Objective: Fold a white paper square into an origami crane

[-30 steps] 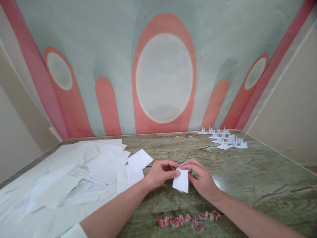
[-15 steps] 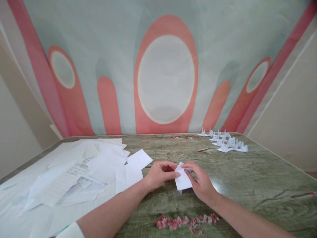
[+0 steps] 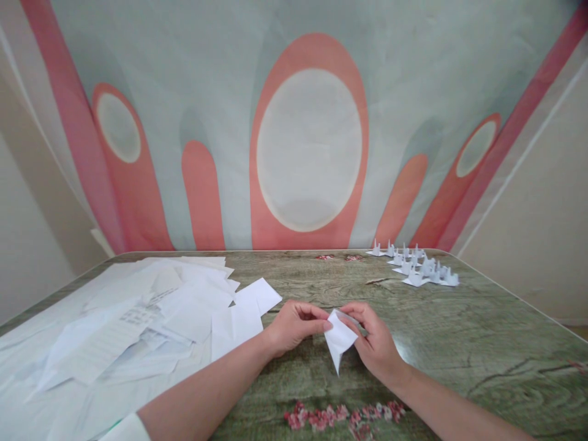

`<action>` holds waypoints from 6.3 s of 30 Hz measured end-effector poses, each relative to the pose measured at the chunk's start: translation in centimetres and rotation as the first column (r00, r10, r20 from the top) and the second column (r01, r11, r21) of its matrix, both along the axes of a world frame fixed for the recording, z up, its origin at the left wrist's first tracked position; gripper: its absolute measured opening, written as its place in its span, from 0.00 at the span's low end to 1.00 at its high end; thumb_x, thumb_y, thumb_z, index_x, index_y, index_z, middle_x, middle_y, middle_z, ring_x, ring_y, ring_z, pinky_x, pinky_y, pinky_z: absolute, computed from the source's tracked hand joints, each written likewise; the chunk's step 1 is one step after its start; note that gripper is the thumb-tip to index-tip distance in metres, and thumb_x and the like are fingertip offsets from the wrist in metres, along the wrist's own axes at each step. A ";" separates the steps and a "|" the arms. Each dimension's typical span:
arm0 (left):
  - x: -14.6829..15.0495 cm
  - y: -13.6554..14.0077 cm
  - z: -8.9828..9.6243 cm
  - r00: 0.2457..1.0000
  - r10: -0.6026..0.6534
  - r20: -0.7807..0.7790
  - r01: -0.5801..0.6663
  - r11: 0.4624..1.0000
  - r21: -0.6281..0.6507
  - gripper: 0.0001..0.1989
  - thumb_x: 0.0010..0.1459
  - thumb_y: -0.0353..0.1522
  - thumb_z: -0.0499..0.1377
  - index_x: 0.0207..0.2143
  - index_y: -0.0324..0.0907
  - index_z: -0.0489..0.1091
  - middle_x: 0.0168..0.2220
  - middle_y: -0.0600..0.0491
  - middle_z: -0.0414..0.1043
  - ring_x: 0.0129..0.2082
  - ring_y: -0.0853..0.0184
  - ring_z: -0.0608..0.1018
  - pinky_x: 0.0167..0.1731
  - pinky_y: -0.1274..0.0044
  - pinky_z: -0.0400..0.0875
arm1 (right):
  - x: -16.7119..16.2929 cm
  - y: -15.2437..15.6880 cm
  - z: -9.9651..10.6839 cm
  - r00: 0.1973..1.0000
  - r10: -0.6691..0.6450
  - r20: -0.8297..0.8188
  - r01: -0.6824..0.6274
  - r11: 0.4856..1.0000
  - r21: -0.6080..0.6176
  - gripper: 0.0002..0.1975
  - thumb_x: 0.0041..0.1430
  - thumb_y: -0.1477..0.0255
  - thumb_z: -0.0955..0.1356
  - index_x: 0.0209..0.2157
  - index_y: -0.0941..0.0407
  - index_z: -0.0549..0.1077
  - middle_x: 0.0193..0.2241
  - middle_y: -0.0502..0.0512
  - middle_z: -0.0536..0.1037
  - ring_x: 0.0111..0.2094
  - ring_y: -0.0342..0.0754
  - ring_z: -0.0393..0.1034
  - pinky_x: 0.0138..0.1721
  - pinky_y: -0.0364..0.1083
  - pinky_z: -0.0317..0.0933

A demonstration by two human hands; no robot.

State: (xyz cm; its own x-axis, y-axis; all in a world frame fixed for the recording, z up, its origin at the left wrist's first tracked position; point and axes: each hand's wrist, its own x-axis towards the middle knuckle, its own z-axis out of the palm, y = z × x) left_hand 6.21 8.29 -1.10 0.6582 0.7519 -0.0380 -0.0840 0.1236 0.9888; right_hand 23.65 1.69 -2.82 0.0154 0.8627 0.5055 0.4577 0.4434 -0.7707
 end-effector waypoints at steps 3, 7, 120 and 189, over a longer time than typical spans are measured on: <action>0.0 0.1 -0.1 1.000 0.029 -0.005 -0.029 1.000 0.000 0.13 0.40 0.36 0.68 0.29 0.37 0.77 0.29 0.51 0.77 0.28 0.67 0.75 0.34 0.76 0.66 | 0.0 0.0 0.0 1.000 -0.002 -0.005 0.002 1.000 -0.002 0.08 0.60 0.68 0.62 0.41 0.55 0.64 0.34 0.55 0.75 0.36 0.47 0.71 0.36 0.44 0.64; -0.1 0.1 -0.1 0.999 0.036 0.016 -0.036 0.999 0.009 0.13 0.41 0.36 0.67 0.29 0.37 0.76 0.28 0.51 0.76 0.28 0.68 0.74 0.33 0.77 0.65 | 0.2 0.0 -0.1 1.000 -0.010 -0.026 0.010 1.000 -0.013 0.09 0.60 0.68 0.62 0.42 0.55 0.65 0.36 0.55 0.75 0.37 0.47 0.70 0.37 0.44 0.64; -0.2 -0.3 0.2 0.977 0.117 -0.179 -0.027 0.897 0.441 0.14 0.54 0.39 0.57 0.31 0.38 0.76 0.29 0.51 0.73 0.29 0.68 0.71 0.31 0.79 0.64 | -0.7 -0.3 1.6 0.999 -0.010 0.034 0.011 0.999 -0.041 0.05 0.57 0.72 0.63 0.28 0.56 0.68 0.28 0.52 0.69 0.31 0.46 0.63 0.33 0.45 0.59; 0.3 -0.6 -0.2 0.964 0.261 0.040 -0.252 0.863 0.438 0.09 0.54 0.34 0.59 0.37 0.38 0.66 0.37 0.50 0.71 0.36 0.67 0.72 0.38 0.75 0.66 | 0.8 0.4 1.8 0.991 -0.128 0.044 0.124 0.989 0.086 0.05 0.56 0.70 0.66 0.30 0.55 0.73 0.29 0.52 0.69 0.29 0.44 0.63 0.30 0.43 0.58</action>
